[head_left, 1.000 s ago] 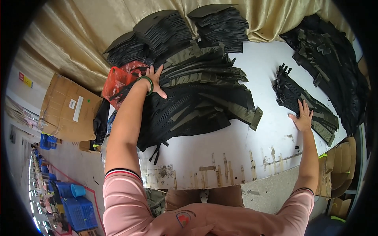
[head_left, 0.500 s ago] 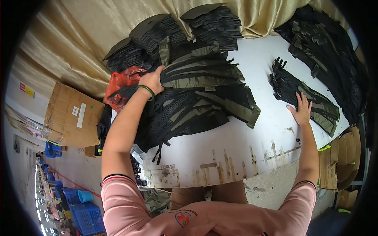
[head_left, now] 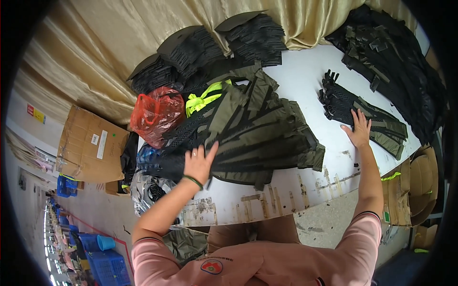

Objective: Inspecting and organizing mesh fabric straps at a manufacturing workbench.

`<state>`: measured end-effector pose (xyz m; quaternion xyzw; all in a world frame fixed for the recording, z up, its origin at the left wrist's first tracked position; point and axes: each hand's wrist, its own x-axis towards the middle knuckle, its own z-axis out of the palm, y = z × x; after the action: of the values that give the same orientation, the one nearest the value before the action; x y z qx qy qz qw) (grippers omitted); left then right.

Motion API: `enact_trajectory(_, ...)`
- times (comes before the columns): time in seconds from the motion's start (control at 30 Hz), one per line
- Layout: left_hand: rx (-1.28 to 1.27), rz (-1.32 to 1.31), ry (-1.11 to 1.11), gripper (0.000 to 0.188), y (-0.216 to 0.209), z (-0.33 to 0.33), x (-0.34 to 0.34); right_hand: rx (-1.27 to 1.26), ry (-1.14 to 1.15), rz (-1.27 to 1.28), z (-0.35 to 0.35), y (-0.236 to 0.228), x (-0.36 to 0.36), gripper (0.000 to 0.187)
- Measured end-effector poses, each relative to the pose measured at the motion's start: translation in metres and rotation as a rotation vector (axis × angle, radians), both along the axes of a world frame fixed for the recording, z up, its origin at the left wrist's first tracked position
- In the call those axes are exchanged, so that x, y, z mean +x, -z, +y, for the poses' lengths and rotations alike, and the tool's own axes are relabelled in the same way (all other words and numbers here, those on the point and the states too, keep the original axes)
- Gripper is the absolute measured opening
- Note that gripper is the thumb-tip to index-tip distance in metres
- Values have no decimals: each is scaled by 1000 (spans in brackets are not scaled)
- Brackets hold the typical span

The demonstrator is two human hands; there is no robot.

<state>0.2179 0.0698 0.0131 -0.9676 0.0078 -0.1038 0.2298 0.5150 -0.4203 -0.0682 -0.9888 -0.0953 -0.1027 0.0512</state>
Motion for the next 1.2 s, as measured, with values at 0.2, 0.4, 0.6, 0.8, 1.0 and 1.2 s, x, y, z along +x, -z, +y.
enact_trajectory(0.2,-304,30,-2,75,34,-21,-23,3,51,-11,42,-41,-43,78)
enact_trajectory(0.4,-373,128,86,85,37,-1,-29,248,-778,2,189,-93,-195,70)
enact_trajectory(0.6,-477,358,129,86,1,-2,-14,312,-993,73,246,-20,-213,88)
enact_trajectory(0.8,-933,165,163,25,-74,47,67,309,-970,64,249,-17,-215,83)
enact_trajectory(1.0,-258,-302,-101,42,-41,145,215,334,-976,76,253,-20,-211,81)
enact_trajectory(1.2,-323,-20,-348,27,-34,135,237,377,-972,93,249,-17,-210,81)
